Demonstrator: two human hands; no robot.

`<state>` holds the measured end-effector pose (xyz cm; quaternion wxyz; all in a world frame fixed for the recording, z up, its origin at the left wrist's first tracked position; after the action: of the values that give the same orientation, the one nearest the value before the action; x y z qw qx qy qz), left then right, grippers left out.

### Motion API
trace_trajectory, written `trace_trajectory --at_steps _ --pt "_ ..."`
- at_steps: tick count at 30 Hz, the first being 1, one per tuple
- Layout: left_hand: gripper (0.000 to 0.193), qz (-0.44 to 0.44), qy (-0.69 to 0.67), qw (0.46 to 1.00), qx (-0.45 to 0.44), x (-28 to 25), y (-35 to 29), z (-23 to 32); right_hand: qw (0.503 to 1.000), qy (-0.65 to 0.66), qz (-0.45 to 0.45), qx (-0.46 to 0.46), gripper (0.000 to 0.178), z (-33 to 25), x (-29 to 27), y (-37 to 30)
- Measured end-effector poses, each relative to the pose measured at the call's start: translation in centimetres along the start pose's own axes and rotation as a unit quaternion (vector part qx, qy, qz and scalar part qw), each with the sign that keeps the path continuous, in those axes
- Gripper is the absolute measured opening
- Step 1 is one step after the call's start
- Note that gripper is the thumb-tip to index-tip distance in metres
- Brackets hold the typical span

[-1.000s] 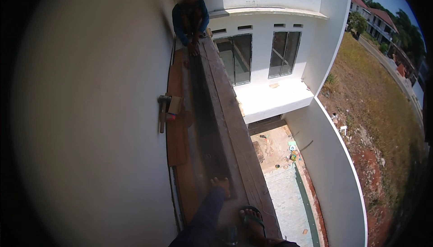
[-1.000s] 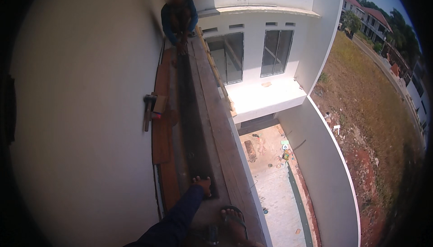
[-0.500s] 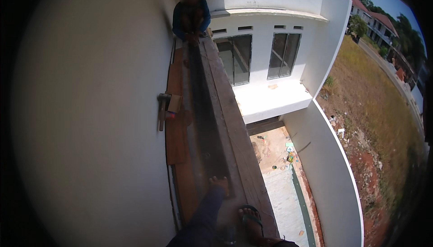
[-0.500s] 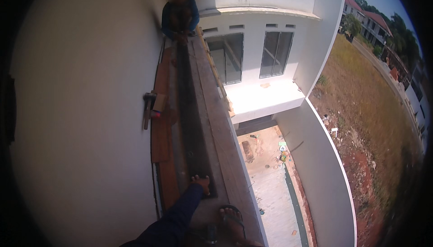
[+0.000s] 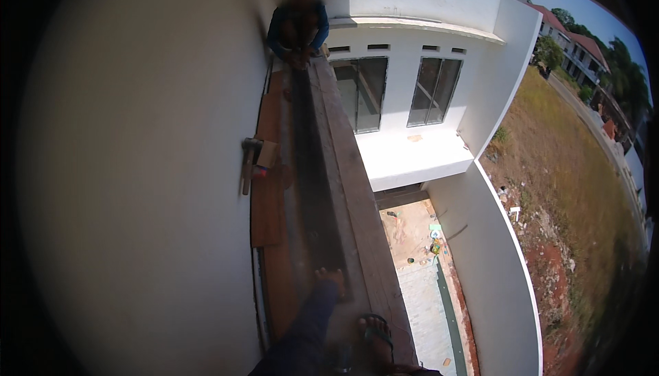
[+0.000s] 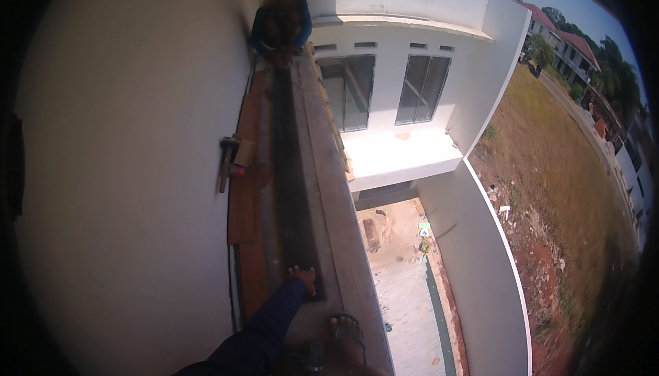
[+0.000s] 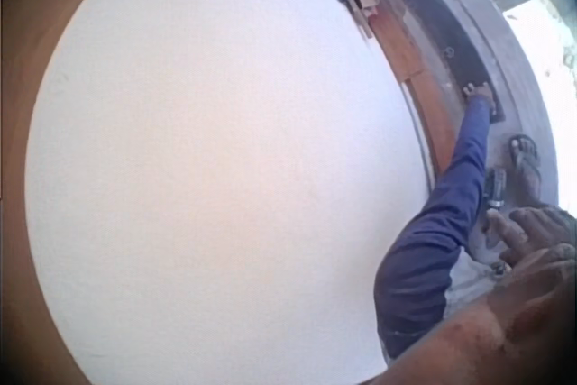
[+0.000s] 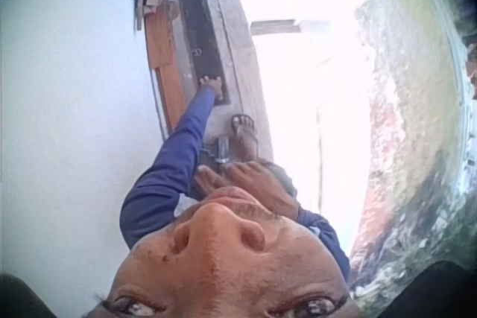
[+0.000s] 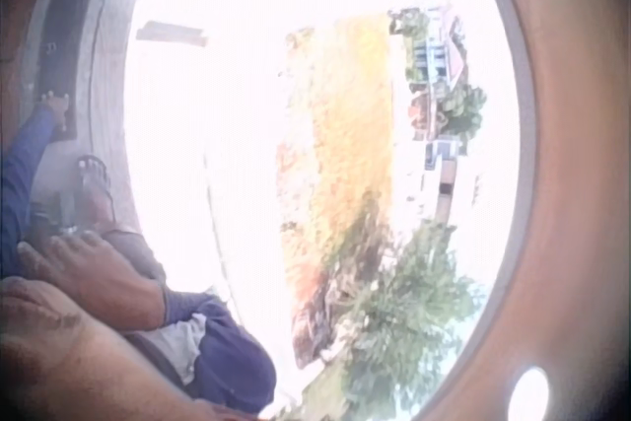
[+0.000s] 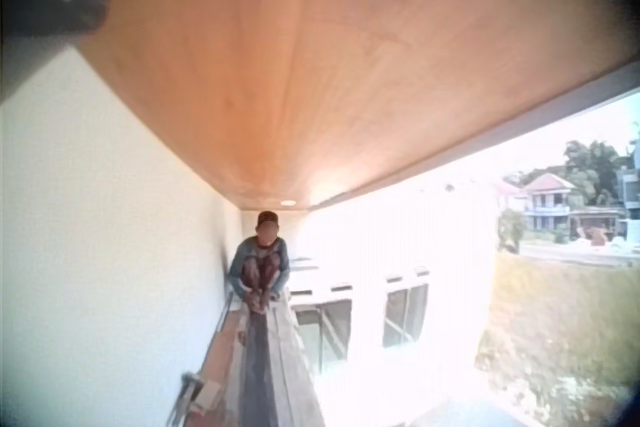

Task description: The person marks and cuts a piece of wooden plank using a utility knife while installing flooring on an outdoor ledge.

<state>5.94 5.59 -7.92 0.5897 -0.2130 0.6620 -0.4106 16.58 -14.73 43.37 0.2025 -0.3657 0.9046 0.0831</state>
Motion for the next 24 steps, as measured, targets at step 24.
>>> trace_trajectory --at_steps 24 --pt "0.054 0.313 0.016 0.950 -0.010 2.4 -2.6 -0.7 0.944 -0.273 0.166 0.084 0.048 48.0 1.8 28.4"
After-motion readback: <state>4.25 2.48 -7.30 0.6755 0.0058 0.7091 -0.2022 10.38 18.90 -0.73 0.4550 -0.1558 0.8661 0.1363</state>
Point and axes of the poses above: each hand's wrist, its own y-axis towards the middle knuckle, its own x-axis out of the palm, z = x × y, the point moved 8 cm from there along y, towards the middle knuckle, and after that the axes turned 7 degrees about y, right-handed, at the moved point
